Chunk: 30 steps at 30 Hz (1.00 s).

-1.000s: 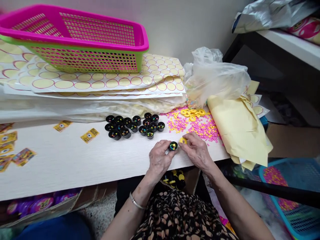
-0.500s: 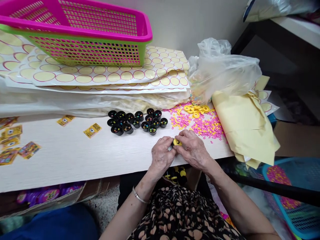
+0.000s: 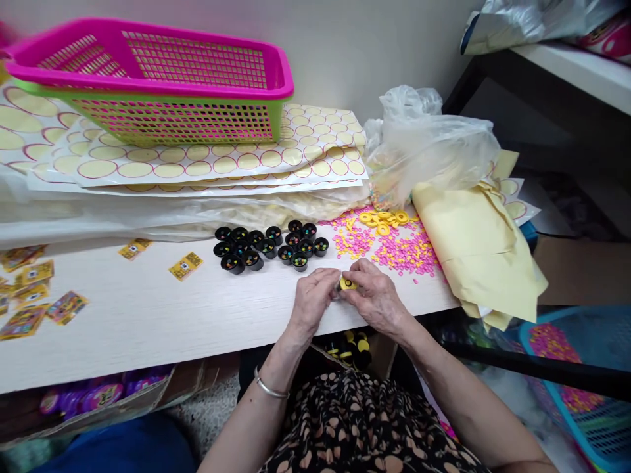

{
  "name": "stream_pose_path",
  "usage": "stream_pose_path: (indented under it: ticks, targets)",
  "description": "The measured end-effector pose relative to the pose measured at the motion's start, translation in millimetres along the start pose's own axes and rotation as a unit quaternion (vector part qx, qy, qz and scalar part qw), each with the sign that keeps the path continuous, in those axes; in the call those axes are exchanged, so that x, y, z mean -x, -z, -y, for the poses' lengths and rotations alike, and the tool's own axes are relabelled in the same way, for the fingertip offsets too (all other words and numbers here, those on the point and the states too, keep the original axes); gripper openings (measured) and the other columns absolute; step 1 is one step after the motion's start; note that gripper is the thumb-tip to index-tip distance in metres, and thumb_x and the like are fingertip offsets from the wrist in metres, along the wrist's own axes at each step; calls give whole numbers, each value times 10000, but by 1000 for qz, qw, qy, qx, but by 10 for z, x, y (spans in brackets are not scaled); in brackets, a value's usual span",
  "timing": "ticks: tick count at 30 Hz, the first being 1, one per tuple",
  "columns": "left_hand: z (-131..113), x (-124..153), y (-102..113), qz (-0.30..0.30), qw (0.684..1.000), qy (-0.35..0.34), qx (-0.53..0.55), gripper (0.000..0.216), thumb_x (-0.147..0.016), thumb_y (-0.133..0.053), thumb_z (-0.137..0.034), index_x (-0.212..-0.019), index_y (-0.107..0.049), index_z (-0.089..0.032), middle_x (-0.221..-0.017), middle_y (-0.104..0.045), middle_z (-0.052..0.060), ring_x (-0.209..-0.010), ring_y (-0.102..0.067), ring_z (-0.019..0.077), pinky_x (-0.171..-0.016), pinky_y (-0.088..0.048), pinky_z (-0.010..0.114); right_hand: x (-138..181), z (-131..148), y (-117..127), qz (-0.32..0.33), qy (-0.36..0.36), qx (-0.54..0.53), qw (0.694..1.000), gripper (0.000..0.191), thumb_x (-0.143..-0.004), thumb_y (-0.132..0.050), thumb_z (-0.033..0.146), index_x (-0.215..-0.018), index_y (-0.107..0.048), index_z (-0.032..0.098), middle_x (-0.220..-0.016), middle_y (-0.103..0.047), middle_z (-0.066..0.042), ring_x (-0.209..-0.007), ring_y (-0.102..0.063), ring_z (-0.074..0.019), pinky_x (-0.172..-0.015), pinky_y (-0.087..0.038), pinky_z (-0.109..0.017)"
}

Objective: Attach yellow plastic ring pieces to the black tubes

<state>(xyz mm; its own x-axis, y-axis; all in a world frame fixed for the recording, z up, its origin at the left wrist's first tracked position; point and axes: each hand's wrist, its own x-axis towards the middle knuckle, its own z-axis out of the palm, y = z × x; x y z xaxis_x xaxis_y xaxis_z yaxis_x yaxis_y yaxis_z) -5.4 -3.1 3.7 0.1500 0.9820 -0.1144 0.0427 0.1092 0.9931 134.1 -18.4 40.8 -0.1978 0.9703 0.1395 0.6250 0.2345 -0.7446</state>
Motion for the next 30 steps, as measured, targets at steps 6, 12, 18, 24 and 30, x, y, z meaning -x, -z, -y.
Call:
stream_pose_path:
  ticks: [6,12,18,24,30]
  targets:
    - [-60,-21,-92,2,998,-35,-44,263,-782,-575,-369,-688,-702,-158,-742,-653,37,-745,-579,141,-662,-440,229,31,-135,-113,-74,-93,-251,961,198,-660,-708,296,-826,-668,197,-723,-469,25,-579,-398,-86,-526,-346,-233]
    - [-14,-28,-117,-11,999,-18,-37,272,-778,-570,-372,-685,-696,-150,-702,-618,25,-642,-554,119,-585,-423,222,8,-172,-185,-67,-207,-409,886,286,-722,-635,422,-794,-679,148,-625,-515,20,-466,-362,-53,-419,-284,-206]
    - [-15,-3,-194,-36,999,12,-14,269,-788,-560,-371,-679,-644,-140,-692,-564,9,-594,-500,90,-530,-385,200,1,-101,-307,-81,-277,-443,849,328,-755,-582,462,-830,-613,144,-573,-527,32,-380,-409,-50,-309,-284,-164]
    - [5,20,-268,-79,996,39,15,209,-782,-572,-334,-711,-631,-146,-700,-545,-2,-565,-475,78,-513,-378,194,-18,-113,-333,-83,-318,-473,818,287,-725,-621,431,-743,-556,152,-534,-543,39,-367,-498,-81,-306,-417,-187]
    - [-18,-22,-248,-69,997,40,-8,230,-763,-581,-312,-618,-624,-139,-642,-511,-4,-548,-467,84,-495,-368,202,13,-153,-335,-96,-291,-471,827,278,-755,-610,421,-768,-582,145,-542,-564,31,-375,-516,-83,-314,-434,-185]
